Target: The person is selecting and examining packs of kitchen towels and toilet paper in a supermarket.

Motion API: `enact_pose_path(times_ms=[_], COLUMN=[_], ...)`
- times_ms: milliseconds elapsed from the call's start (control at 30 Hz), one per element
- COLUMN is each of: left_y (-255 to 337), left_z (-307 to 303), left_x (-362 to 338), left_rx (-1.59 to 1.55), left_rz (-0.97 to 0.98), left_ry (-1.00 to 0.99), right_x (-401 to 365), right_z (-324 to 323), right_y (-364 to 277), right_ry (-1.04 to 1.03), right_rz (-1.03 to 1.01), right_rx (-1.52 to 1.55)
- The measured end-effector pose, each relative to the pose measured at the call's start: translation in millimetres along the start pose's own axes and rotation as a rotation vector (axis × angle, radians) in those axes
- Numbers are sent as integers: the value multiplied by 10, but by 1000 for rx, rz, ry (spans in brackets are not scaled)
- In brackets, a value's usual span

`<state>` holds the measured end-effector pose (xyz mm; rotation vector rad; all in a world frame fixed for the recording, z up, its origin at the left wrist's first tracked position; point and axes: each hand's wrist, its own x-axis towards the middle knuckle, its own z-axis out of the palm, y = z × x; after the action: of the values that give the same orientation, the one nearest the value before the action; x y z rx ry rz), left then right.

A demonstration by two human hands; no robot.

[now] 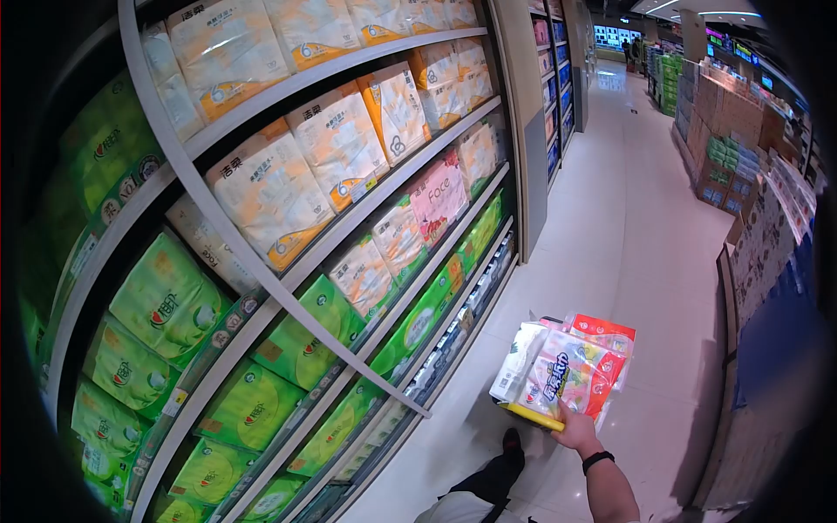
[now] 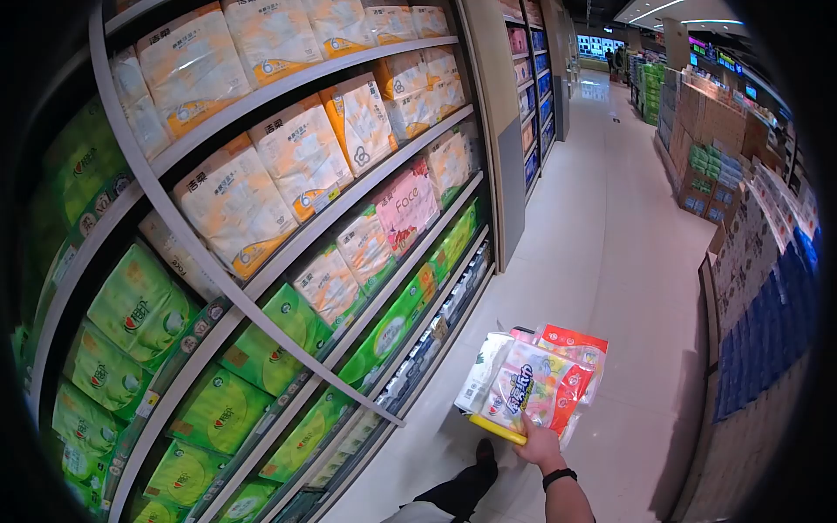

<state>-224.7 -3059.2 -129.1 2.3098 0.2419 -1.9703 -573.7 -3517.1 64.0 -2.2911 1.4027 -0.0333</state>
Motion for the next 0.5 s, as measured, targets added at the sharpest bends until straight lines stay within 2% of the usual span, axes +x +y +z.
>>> enact_pose_path(times_ms=[133,167,200,300,333,400,500], left_y=[1883,2492,3096,4796,5275,6047,6716], left_z=[289,316,379,542,579,661,789], left_x=[369,224,116,-414,-747,-1176,-1728], left_rx=[132,214,272,11,11,-76,-66], left_rz=[242,271,442,871,965,1081,1138], left_ry=[-49,-23,26,65,79,50,15], right_x=[559,713,878,1321,1462,1745,2120], right_z=[-304,-382,-498,-662,-660,-677,-888], right_y=[374,456,538,734,822,982,1217], right_ry=[11,12,6,3,15,70,83], right_rz=[68,77,83,142,181,225,245], right_rx=[6,7,-25,-73,-77,-47,-20])
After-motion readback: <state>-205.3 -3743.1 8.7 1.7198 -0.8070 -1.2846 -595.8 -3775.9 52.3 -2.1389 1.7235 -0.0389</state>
